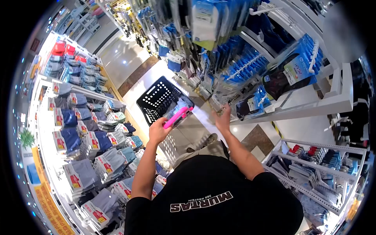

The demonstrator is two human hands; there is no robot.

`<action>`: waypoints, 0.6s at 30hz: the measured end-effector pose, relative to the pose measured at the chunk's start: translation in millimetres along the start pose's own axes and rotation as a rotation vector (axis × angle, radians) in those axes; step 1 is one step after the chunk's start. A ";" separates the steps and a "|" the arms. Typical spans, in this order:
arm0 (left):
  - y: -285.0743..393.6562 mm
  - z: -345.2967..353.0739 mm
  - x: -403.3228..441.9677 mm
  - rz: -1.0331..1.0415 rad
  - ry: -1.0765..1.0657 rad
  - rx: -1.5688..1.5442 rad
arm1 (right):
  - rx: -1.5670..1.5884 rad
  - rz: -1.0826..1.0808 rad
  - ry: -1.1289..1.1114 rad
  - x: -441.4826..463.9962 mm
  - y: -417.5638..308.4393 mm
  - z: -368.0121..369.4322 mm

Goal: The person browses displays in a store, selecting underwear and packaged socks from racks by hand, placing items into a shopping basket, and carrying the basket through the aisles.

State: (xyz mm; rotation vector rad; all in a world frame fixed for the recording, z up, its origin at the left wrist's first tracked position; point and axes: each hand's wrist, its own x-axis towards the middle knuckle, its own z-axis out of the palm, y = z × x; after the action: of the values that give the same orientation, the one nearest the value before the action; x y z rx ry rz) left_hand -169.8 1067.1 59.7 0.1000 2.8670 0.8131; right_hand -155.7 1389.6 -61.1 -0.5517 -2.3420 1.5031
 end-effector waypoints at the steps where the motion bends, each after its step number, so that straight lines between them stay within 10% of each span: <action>1: -0.7 -2.2 3.7 -0.009 -0.005 -0.004 | 0.039 0.029 0.055 12.9 2.3 -5.1; 18: -25.6 -35.6 69.0 0.015 -0.118 -0.092 | 0.339 0.359 0.118 61.7 11.5 -6.0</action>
State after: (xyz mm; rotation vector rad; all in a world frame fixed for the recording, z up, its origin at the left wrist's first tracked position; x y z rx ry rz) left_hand -244.4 1034.4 66.9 0.1532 2.7175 0.9083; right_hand -205.5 1427.9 -66.3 -0.9748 -1.9108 1.9115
